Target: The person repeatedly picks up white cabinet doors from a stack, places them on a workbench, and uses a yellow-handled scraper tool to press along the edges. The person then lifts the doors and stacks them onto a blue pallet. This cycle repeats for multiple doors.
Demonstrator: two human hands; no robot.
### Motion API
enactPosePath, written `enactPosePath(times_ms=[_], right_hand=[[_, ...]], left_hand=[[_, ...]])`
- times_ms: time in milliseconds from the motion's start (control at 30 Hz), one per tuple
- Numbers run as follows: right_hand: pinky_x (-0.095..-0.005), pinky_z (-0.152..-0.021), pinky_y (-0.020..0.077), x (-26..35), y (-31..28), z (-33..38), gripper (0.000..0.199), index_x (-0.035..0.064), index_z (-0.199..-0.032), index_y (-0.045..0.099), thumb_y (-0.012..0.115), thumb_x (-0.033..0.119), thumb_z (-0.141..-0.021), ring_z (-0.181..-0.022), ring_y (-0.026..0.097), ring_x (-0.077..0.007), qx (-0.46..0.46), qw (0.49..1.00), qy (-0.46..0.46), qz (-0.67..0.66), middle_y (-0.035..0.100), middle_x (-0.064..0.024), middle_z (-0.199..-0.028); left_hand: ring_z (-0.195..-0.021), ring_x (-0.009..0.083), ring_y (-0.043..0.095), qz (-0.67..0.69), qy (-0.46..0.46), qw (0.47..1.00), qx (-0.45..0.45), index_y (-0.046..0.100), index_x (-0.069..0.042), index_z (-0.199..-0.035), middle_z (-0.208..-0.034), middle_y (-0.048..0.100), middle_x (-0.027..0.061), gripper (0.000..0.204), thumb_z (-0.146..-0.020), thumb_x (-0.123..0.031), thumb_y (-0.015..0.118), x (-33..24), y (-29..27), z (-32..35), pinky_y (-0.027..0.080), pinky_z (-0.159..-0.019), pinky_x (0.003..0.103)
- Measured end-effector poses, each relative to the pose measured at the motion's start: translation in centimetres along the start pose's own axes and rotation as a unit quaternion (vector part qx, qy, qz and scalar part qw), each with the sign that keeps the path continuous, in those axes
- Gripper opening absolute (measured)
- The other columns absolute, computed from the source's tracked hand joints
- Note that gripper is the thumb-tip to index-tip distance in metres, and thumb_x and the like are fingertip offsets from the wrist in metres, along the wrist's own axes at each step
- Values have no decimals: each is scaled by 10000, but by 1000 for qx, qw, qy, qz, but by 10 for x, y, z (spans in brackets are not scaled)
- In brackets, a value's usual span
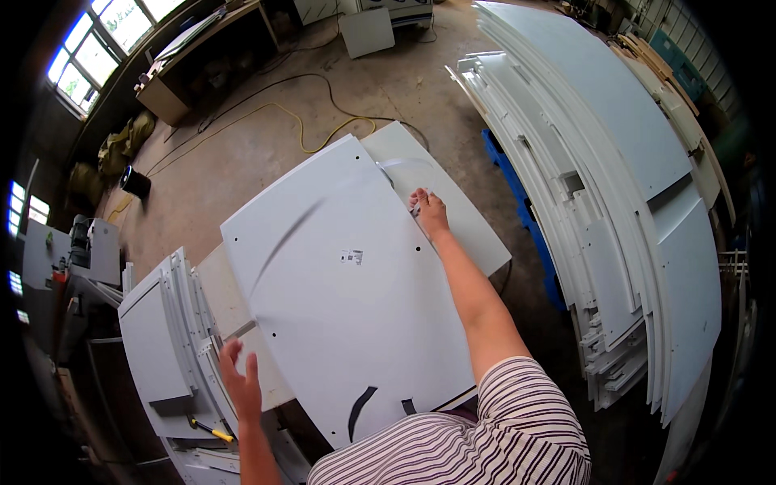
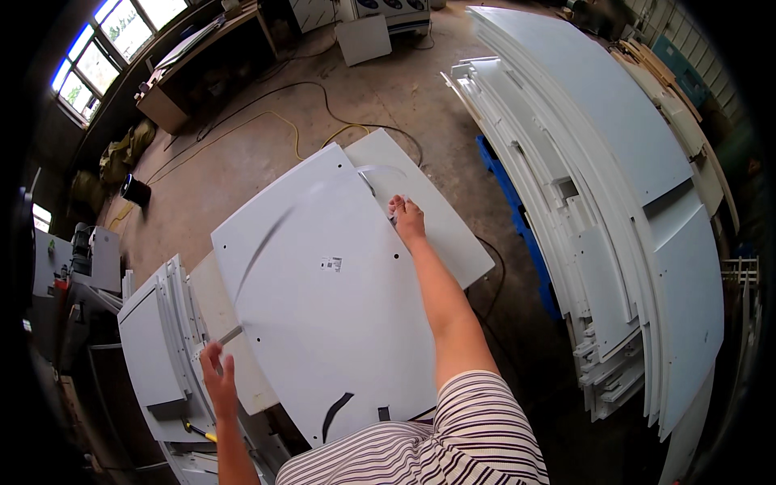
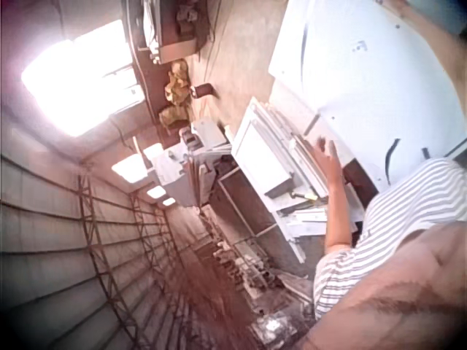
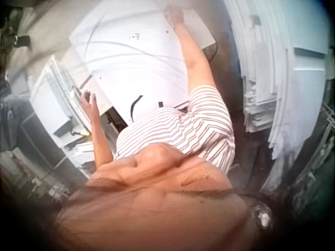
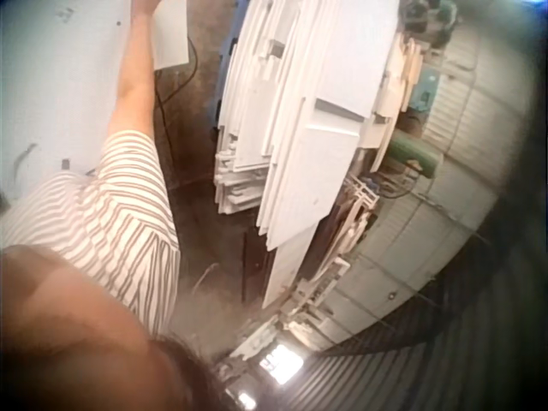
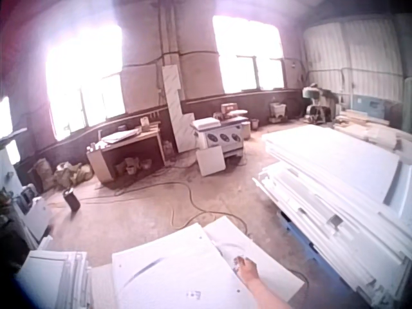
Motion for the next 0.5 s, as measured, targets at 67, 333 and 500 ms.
enactPosePath(times_ms=[67,333,500], right_hand=[[-301,-812,495,8,-13,4,348,24,-1010,630,508,346,-958,-861,660,-210,-19,999,-10,-38,687,-107,-890],[-380,-990,411,16,-98,116,440,103,-1226,540,644,142,-801,-1194,493,-312,87,957,-177,213,536,-138,-1273],[-406,-883,449,-8,-175,230,301,6,-1099,554,623,140,-839,-1039,554,-363,14,955,-100,278,593,-179,-1088]], left_hand=[[-1066,204,516,129,-169,977,19,474,-8,-1207,-1125,522,96,379,-857,-48,611,97,8,67,410,-948,340],[-770,162,467,59,-417,888,187,434,14,-1170,-851,471,62,572,-791,-295,730,196,81,312,446,-703,338],[-757,162,463,121,-427,882,161,444,15,-1148,-834,473,61,543,-802,-305,713,209,90,327,441,-691,340]])
Point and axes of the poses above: each hand's wrist, its own z-axis away from the middle knuckle, its own y-axis out of the palm, x = y × z, the point moved 5 cm from there along -z, towards the middle knuckle
